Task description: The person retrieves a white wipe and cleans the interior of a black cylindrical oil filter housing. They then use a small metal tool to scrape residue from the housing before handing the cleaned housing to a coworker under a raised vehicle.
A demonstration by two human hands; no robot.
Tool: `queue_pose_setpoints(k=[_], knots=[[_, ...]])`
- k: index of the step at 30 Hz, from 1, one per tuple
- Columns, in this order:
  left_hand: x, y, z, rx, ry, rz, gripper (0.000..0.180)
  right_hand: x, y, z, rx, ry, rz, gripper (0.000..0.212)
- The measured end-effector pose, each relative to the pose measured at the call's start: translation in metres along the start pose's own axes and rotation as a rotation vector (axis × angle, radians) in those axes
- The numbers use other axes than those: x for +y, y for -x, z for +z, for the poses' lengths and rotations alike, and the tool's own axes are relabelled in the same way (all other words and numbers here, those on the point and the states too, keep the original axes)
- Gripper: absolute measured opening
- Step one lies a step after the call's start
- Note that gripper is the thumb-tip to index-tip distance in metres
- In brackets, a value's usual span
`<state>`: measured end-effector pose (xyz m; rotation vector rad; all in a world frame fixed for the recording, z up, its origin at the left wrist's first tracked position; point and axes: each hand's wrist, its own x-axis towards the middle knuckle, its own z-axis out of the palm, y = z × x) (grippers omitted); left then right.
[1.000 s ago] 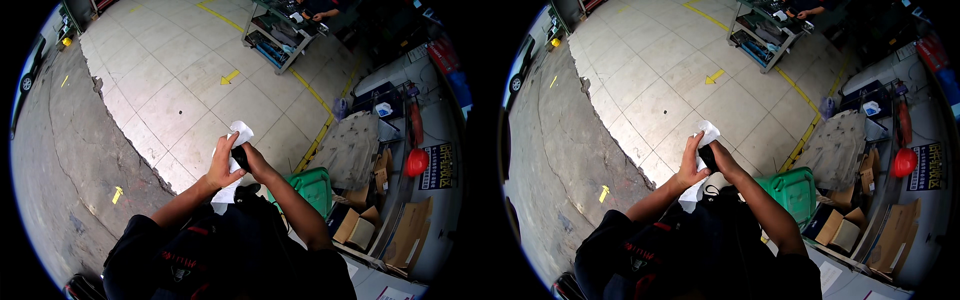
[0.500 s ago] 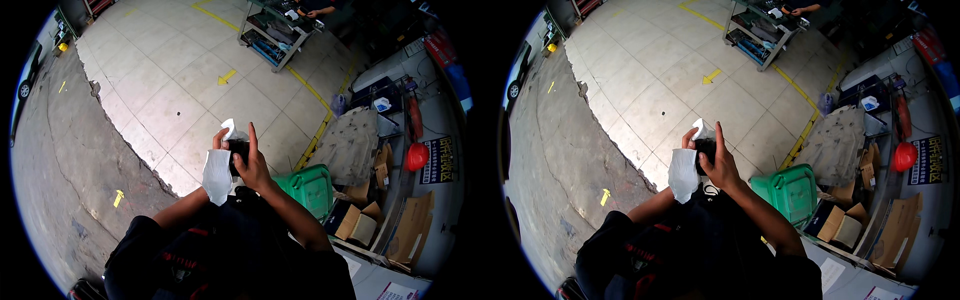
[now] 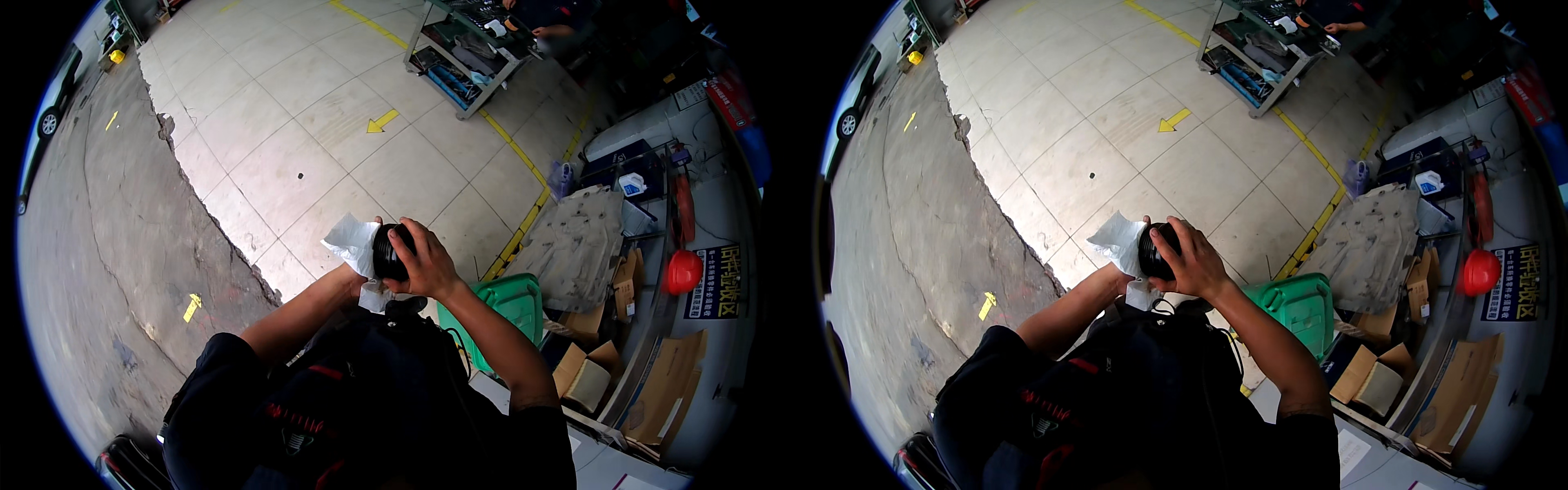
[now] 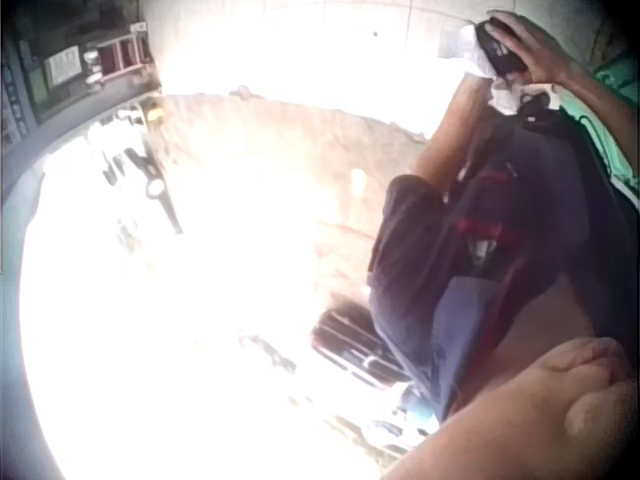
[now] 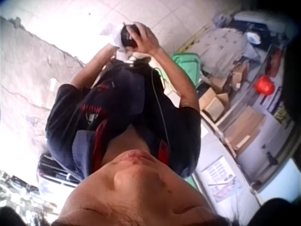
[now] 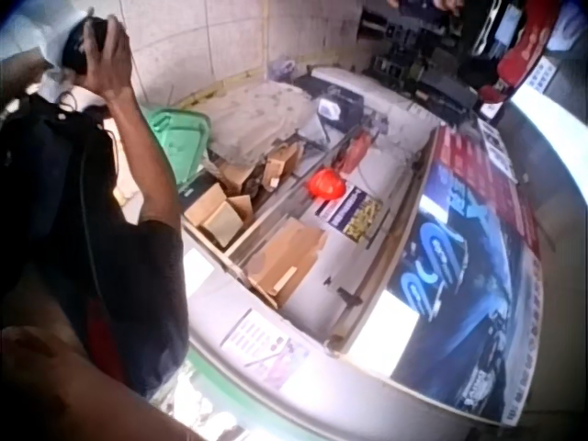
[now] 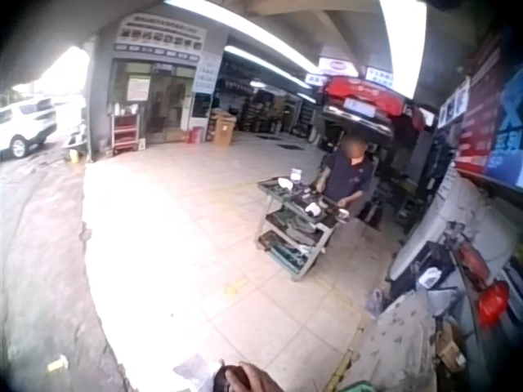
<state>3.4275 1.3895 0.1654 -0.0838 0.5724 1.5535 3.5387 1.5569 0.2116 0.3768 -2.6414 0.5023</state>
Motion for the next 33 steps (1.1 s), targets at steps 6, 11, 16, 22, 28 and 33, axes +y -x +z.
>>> queue_pose_setpoints(k=[6, 11, 16, 22, 28, 33], knots=[[0.014, 0.009, 0.007, 0.138, -0.083, 0.080, 0.077, -0.008, 0.003, 0.008, -0.024, -0.040, -0.036, 0.093], [0.014, 0.030, 0.033, 0.321, -0.899, 0.701, 0.063, -0.024, -0.011, 0.007, 0.154, -0.687, 0.567, 0.084], [0.022, 0.027, 0.057, 0.279, -1.446, 1.001, 0.091, -0.023, -0.026, -0.018, 0.084, -1.518, 1.345, 0.076], [0.004, 0.008, 0.049, 0.323, -1.519, 1.248, 0.099, -0.033, -0.040, -0.026, 0.315, -1.341, 1.294, 0.059], [-0.016, -0.011, 0.045, 0.340, -1.086, 1.179, 0.115, -0.047, -0.047, -0.039, 0.327, -0.892, 0.910, 0.058], [-0.003, -0.001, 0.062, 0.316, -0.928, 1.036, 0.112, -0.045, -0.039, -0.043, 0.354, -0.499, 0.393, 0.064]])
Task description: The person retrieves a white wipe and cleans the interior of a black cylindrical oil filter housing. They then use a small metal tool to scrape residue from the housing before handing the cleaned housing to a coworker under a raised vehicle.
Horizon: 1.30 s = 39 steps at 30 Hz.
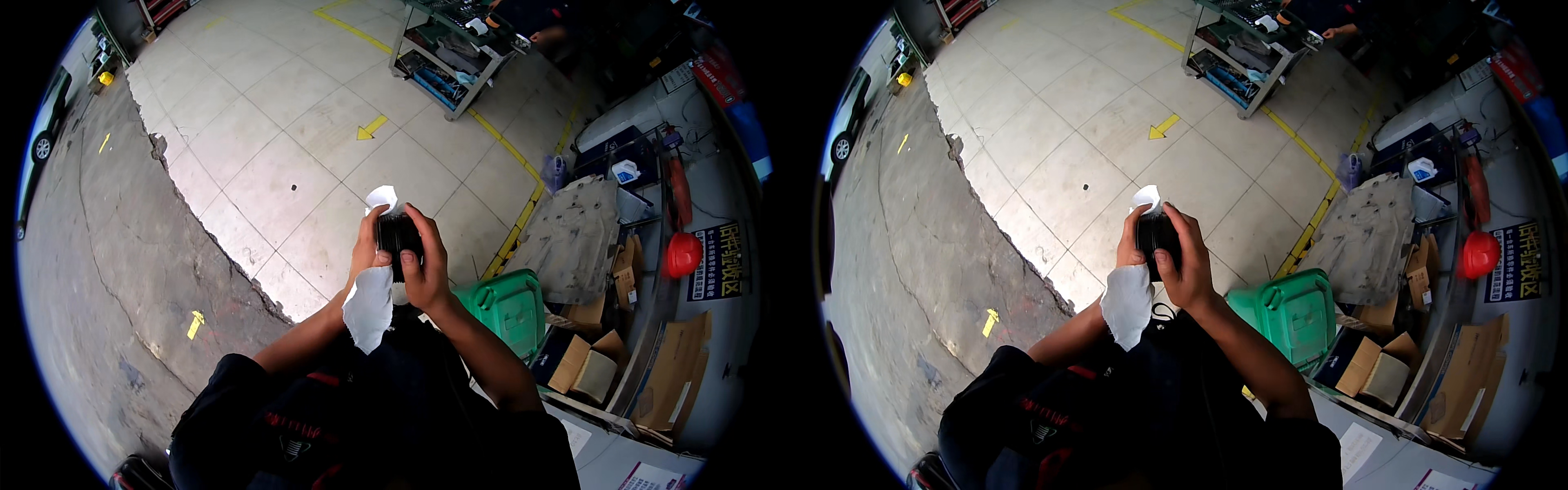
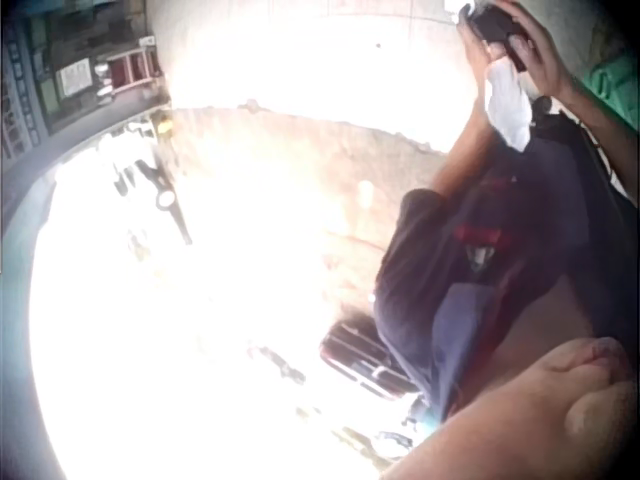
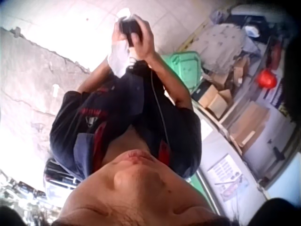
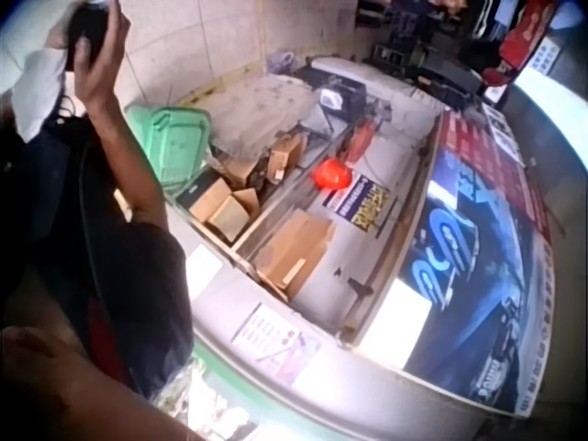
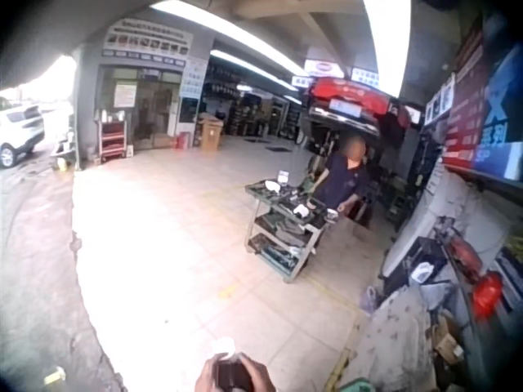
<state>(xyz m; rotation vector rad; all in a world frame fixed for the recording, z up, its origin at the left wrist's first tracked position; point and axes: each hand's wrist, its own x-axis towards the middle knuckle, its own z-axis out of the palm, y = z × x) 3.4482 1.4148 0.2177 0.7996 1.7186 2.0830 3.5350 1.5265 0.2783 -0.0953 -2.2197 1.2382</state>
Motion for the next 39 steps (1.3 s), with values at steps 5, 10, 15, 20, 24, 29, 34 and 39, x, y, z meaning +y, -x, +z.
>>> queue_pose_setpoints(k=[5, 10, 15, 20, 24, 29, 34, 39], knots=[[0.022, 0.008, -0.001, -0.065, -0.052, -0.198, 0.075, 0.020, 0.005, 0.003, 0.087, -0.012, -0.069, 0.071], [0.018, -0.001, -0.016, -0.116, -0.078, -0.261, 0.086, 0.027, 0.014, 0.004, 0.212, -0.285, 0.155, 0.071], [0.023, -0.001, -0.033, -0.190, 0.610, -0.458, 0.106, 0.032, 0.014, -0.015, 0.399, -0.926, 0.412, 0.067], [0.028, 0.002, -0.047, -0.137, 0.643, -0.371, 0.061, 0.036, 0.020, -0.030, 0.406, -0.964, 0.381, 0.068], [0.042, -0.011, -0.060, -0.167, -0.122, -0.365, 0.033, 0.041, 0.024, -0.034, 0.417, -0.939, 0.386, 0.067], [0.078, -0.028, -0.045, -0.159, 0.010, -0.179, 0.008, 0.039, 0.028, -0.027, 0.364, -0.891, 0.418, 0.067], [0.112, -0.032, -0.006, 0.024, 0.162, -0.090, 0.015, 0.035, 0.030, -0.010, 0.302, -1.005, 0.509, 0.061], [0.086, -0.047, 0.008, -0.064, 0.747, -0.150, 0.052, 0.037, 0.038, 0.013, 0.292, -1.067, 0.639, 0.057]])
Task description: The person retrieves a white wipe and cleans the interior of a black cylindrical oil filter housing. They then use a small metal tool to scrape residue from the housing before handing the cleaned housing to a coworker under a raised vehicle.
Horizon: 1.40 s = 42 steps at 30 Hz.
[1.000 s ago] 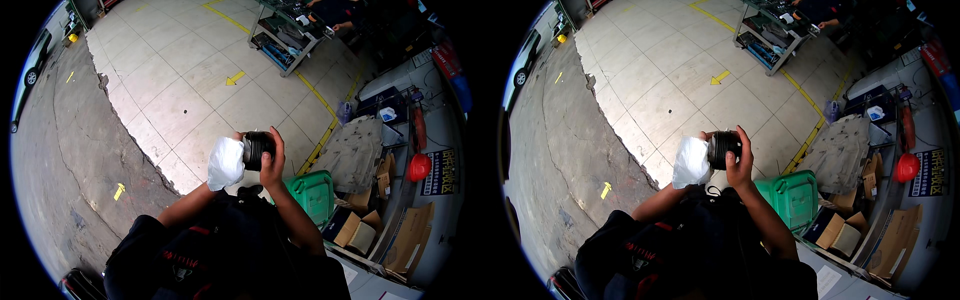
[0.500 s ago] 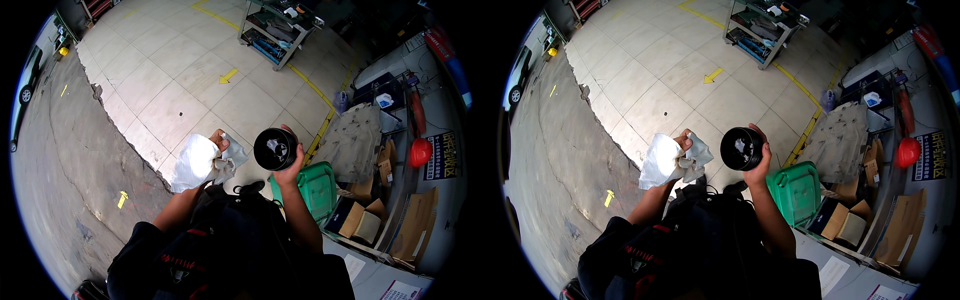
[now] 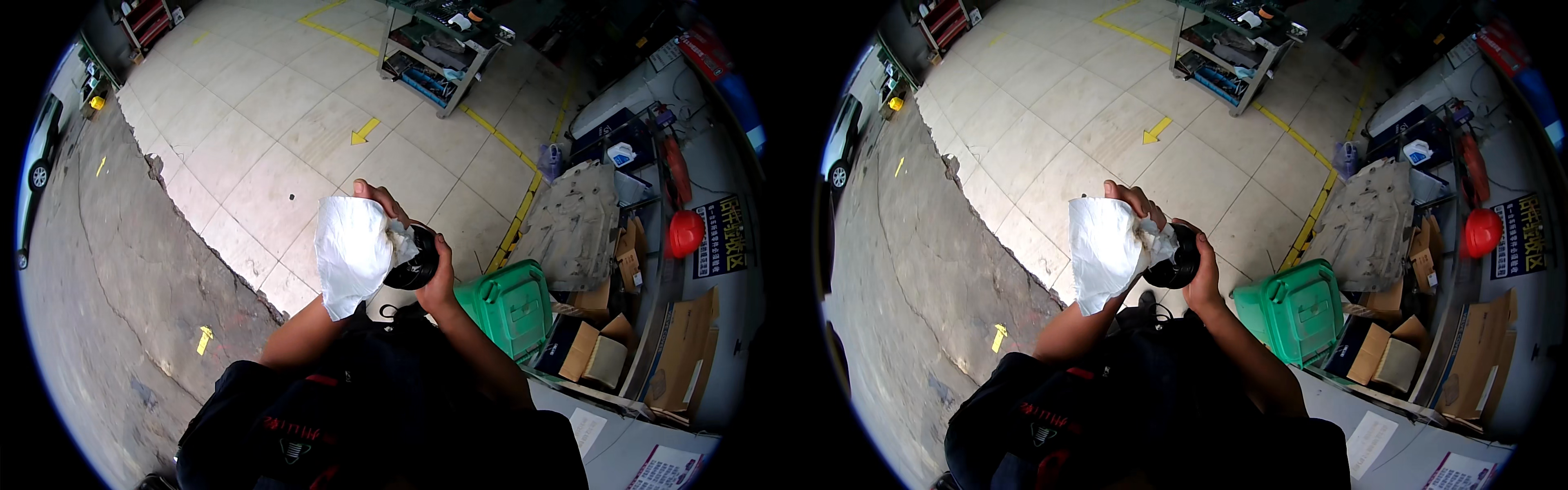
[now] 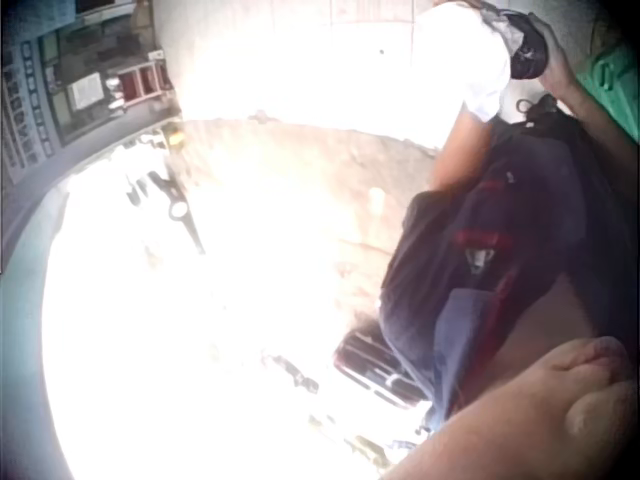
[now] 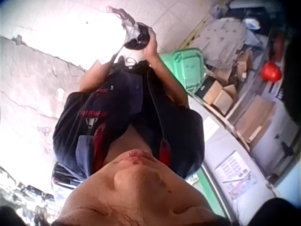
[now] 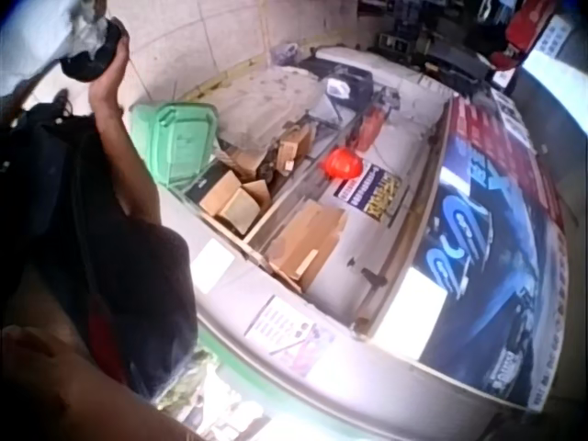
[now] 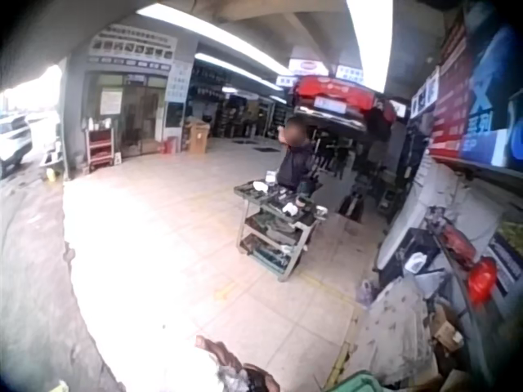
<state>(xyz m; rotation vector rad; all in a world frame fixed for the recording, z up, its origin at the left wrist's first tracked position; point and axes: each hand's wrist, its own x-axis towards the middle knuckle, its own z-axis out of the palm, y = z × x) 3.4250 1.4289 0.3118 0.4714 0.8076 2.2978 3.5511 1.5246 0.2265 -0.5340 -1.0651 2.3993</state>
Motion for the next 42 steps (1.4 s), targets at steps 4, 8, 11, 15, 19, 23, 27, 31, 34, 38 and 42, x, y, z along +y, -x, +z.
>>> queue_pose_setpoints(k=[4, 8, 11, 15, 19, 23, 27, 31, 34, 38, 42], knots=[[-0.028, -0.016, -0.031, -0.271, -0.147, 0.159, 0.052, 0.007, 0.000, -0.002, 0.108, -0.072, 0.079, 0.059], [-0.029, -0.002, -0.039, -0.278, -1.271, 0.454, 0.023, -0.005, -0.004, -0.010, 0.113, -0.174, 0.057, 0.059], [-0.020, 0.009, -0.037, -0.337, -1.507, 0.525, 0.035, -0.012, -0.005, -0.012, 0.088, -0.132, -0.046, 0.056], [-0.018, 0.018, -0.033, -0.372, -1.523, 0.452, 0.046, -0.009, -0.006, -0.009, 0.175, -0.083, -0.009, 0.056], [-0.018, 0.016, -0.036, -0.435, -1.369, 0.589, 0.043, -0.005, -0.010, -0.009, 0.149, -0.076, -0.041, 0.058], [-0.005, 0.018, -0.041, -0.639, -1.528, 0.566, 0.047, -0.006, -0.011, -0.014, 0.065, -0.006, -0.096, 0.055], [-0.004, 0.022, -0.037, -0.701, -1.692, 0.519, 0.063, -0.008, -0.008, -0.017, 0.107, -0.114, 0.007, 0.056], [-0.010, 0.021, -0.039, -0.795, -1.740, 0.523, 0.058, -0.008, -0.003, -0.019, 0.043, -0.187, 0.086, 0.056], [-0.015, 0.017, -0.044, -0.860, -1.706, 0.579, 0.052, -0.004, -0.001, -0.019, 0.083, -0.178, 0.119, 0.052], [-0.017, 0.016, -0.053, -0.967, -1.693, 0.623, 0.047, 0.001, 0.003, -0.018, 0.221, -0.096, 0.101, 0.047], [-0.020, 0.021, -0.055, -0.975, -1.628, 0.627, 0.043, 0.000, 0.003, -0.018, 0.226, -0.069, 0.049, 0.047]])
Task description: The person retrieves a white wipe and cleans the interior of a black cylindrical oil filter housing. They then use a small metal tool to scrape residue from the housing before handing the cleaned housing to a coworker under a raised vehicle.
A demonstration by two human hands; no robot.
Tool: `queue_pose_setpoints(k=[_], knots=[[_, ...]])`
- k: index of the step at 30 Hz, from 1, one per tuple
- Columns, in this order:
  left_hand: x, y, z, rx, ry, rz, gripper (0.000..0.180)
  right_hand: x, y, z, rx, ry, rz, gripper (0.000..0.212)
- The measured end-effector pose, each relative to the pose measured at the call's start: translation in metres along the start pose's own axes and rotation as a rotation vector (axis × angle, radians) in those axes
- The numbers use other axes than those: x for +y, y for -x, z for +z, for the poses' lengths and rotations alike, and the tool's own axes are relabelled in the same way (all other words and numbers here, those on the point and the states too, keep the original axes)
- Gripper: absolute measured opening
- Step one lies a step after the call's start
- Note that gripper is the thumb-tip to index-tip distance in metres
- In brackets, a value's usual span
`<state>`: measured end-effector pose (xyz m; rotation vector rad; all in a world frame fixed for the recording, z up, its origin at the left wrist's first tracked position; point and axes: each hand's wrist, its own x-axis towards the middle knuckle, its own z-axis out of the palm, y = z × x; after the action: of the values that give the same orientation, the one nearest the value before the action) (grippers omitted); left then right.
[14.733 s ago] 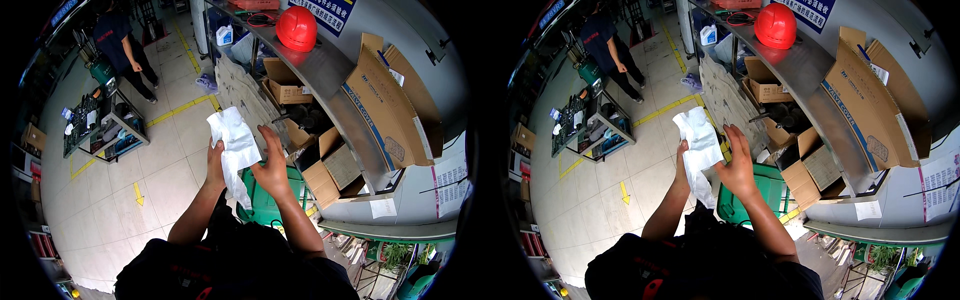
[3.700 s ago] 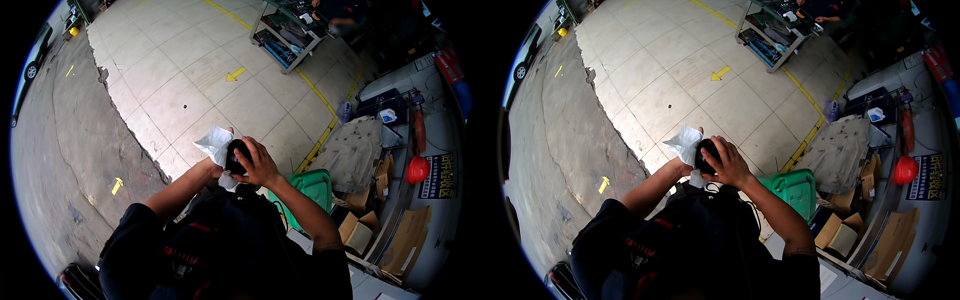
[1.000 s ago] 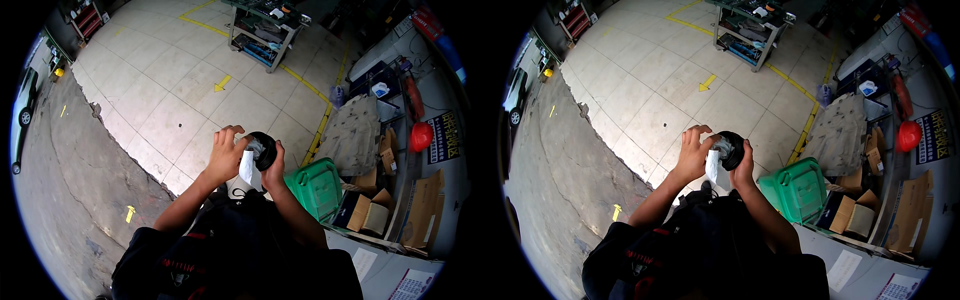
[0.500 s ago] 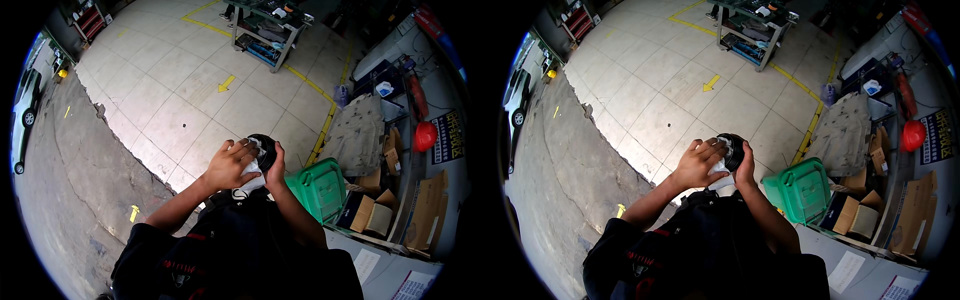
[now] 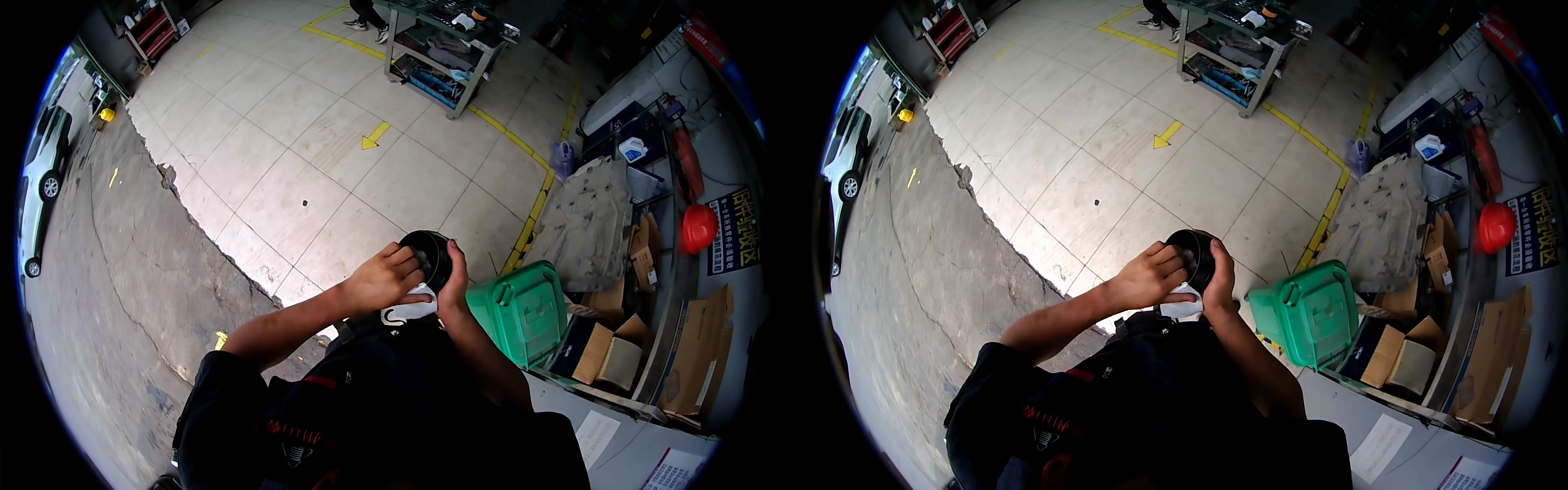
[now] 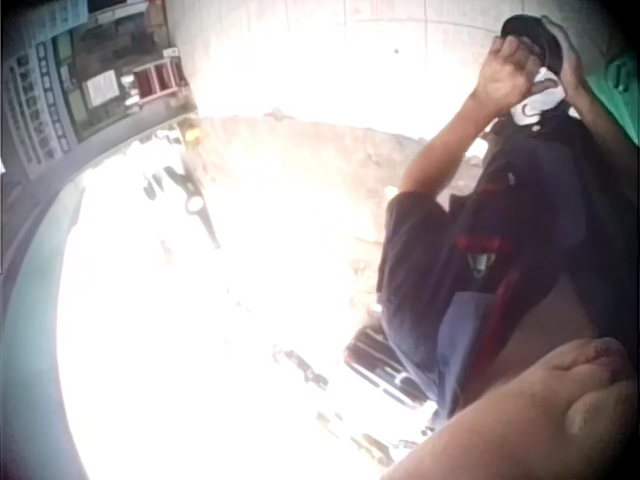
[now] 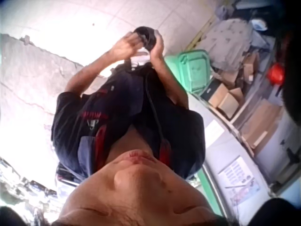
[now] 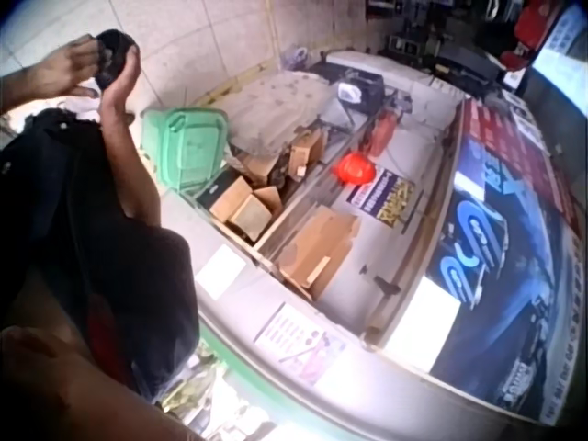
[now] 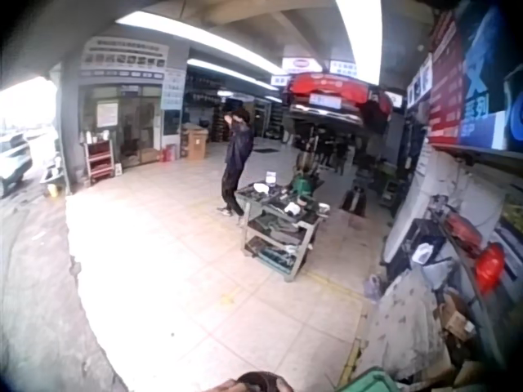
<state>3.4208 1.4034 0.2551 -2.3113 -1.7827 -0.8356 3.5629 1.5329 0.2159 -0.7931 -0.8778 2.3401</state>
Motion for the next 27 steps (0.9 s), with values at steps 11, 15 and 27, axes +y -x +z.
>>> queue_pose_setpoints(k=[11, 15, 27], knots=[[0.011, -0.006, -0.010, 0.133, 0.176, -0.127, 0.042, -0.009, -0.001, 0.005, -0.144, 0.200, -0.198, 0.049], [0.025, -0.010, -0.015, -0.060, 0.042, -0.208, 0.046, -0.013, -0.001, 0.006, -0.105, 0.295, -0.228, 0.049], [0.033, -0.013, -0.006, -0.064, 0.262, -0.370, 0.057, -0.020, 0.009, 0.008, -0.072, 0.554, -0.452, 0.054]])
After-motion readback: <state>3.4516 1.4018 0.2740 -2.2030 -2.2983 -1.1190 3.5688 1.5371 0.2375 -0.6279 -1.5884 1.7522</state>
